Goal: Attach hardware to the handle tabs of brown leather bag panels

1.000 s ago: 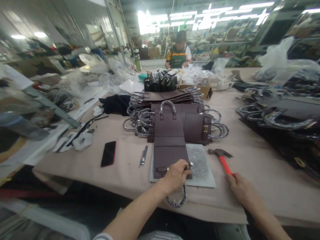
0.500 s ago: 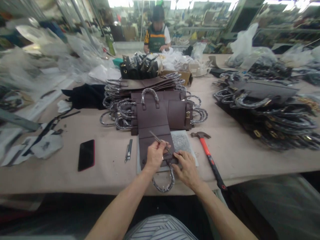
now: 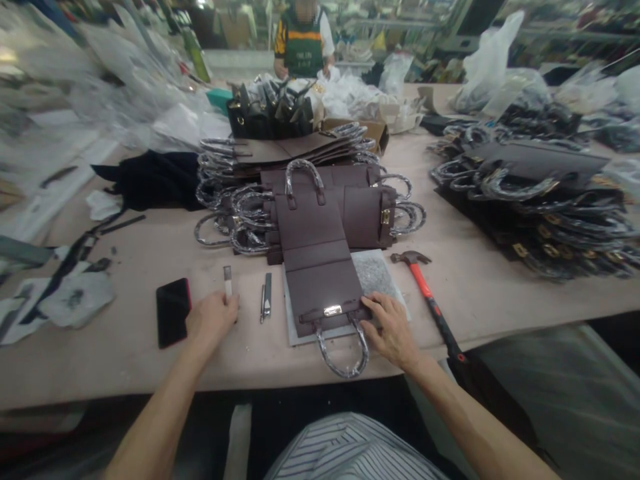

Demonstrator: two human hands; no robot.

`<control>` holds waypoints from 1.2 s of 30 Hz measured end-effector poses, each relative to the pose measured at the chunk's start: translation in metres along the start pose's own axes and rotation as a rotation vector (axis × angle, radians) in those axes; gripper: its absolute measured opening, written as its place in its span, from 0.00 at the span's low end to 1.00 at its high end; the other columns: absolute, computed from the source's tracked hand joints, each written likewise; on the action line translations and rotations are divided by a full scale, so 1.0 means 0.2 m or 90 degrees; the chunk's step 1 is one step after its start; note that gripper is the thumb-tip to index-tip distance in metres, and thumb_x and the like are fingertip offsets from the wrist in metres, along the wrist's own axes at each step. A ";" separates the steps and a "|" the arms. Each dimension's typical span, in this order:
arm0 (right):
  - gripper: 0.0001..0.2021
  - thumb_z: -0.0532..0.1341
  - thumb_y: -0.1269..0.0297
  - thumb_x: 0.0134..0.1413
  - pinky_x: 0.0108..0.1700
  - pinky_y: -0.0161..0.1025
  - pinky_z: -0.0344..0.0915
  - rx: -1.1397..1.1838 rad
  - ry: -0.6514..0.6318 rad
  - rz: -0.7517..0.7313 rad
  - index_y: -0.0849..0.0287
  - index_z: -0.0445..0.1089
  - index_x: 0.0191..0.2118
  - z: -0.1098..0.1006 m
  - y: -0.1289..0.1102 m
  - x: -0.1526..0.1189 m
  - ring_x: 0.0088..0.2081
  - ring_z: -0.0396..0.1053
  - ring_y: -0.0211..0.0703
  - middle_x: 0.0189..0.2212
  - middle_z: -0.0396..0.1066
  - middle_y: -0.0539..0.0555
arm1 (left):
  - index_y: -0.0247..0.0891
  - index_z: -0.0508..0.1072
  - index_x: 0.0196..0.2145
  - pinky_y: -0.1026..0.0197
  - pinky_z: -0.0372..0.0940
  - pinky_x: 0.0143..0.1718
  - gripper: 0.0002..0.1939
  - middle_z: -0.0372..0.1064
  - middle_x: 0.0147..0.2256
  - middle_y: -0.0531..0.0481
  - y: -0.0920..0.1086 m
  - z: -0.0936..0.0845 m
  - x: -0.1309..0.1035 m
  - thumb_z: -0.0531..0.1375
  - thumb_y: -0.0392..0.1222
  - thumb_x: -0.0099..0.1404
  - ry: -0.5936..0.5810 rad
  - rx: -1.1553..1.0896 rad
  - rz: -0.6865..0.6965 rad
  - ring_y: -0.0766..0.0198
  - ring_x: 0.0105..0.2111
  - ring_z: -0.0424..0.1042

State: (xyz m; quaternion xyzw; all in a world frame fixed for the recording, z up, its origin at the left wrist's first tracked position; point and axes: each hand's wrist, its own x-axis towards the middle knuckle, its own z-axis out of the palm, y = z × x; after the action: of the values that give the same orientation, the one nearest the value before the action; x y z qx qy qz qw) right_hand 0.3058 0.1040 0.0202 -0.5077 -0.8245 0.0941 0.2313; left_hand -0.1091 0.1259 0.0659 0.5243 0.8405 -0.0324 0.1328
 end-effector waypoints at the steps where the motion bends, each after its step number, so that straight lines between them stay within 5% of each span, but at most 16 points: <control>1: 0.21 0.58 0.58 0.65 0.58 0.58 0.63 0.003 -0.001 0.000 0.58 0.65 0.60 -0.01 0.00 0.00 0.58 0.63 0.56 0.56 0.67 0.62 | 0.36 0.75 0.34 0.52 0.64 0.34 0.22 0.75 0.36 0.36 0.00 0.01 -0.02 0.49 0.54 0.71 0.022 0.028 0.012 0.42 0.39 0.75; 6: 0.15 0.54 0.61 0.68 0.56 0.54 0.66 0.031 -0.036 0.008 0.56 0.69 0.55 -0.08 -0.02 0.08 0.53 0.67 0.52 0.52 0.70 0.60 | 0.35 0.76 0.41 0.52 0.66 0.41 0.15 0.73 0.43 0.39 0.19 0.05 -0.20 0.52 0.46 0.74 0.195 -0.015 0.241 0.48 0.42 0.74; 10: 0.11 0.55 0.65 0.67 0.52 0.49 0.67 0.017 -0.097 -0.054 0.58 0.71 0.51 -0.15 -0.07 0.20 0.50 0.67 0.49 0.49 0.69 0.60 | 0.39 0.75 0.40 0.54 0.66 0.45 0.05 0.74 0.41 0.47 0.44 0.11 -0.37 0.60 0.41 0.71 0.106 -0.132 0.495 0.55 0.42 0.73; 15: 0.09 0.54 0.72 0.65 0.44 0.41 0.64 -0.146 -0.315 -0.199 0.60 0.71 0.43 -0.18 -0.13 0.36 0.41 0.67 0.45 0.40 0.70 0.58 | 0.37 0.73 0.38 0.52 0.67 0.43 0.01 0.71 0.40 0.45 0.61 0.16 -0.43 0.62 0.36 0.69 0.045 -0.024 0.547 0.50 0.43 0.70; 22: 0.08 0.56 0.77 0.60 0.37 0.40 0.60 -0.196 -0.376 -0.295 0.61 0.69 0.41 -0.20 -0.15 0.46 0.37 0.67 0.46 0.37 0.71 0.58 | 0.31 0.71 0.41 0.51 0.66 0.40 0.10 0.68 0.39 0.38 0.64 0.07 -0.50 0.54 0.25 0.65 0.113 0.146 0.633 0.48 0.41 0.68; 29: 0.09 0.55 0.77 0.60 0.32 0.40 0.55 -0.249 -0.307 -0.326 0.62 0.67 0.43 -0.16 -0.19 0.39 0.36 0.66 0.47 0.36 0.69 0.59 | 0.30 0.70 0.40 0.53 0.66 0.33 0.12 0.68 0.37 0.37 0.70 0.08 -0.52 0.53 0.23 0.62 0.091 0.206 0.643 0.47 0.37 0.70; 33: 0.10 0.53 0.77 0.60 0.32 0.40 0.54 -0.205 -0.271 -0.302 0.61 0.67 0.43 -0.14 -0.13 0.34 0.33 0.63 0.44 0.39 0.67 0.59 | 0.33 0.70 0.38 0.51 0.70 0.39 0.12 0.70 0.38 0.40 0.62 0.15 -0.44 0.52 0.24 0.63 0.086 0.132 0.638 0.49 0.40 0.71; 36: 0.08 0.54 0.76 0.60 0.36 0.40 0.55 -0.148 -0.248 -0.302 0.59 0.69 0.40 -0.14 -0.05 0.31 0.34 0.61 0.42 0.39 0.67 0.57 | 0.34 0.71 0.40 0.54 0.72 0.42 0.13 0.72 0.40 0.41 0.50 0.18 -0.39 0.50 0.24 0.66 0.115 0.028 0.714 0.53 0.41 0.71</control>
State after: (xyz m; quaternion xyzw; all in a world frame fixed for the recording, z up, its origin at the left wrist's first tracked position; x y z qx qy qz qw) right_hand 0.2879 0.1525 0.0665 -0.2966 -0.9539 0.0382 0.0248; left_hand 0.0186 0.0965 0.0603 0.8939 0.4403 0.0707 0.0464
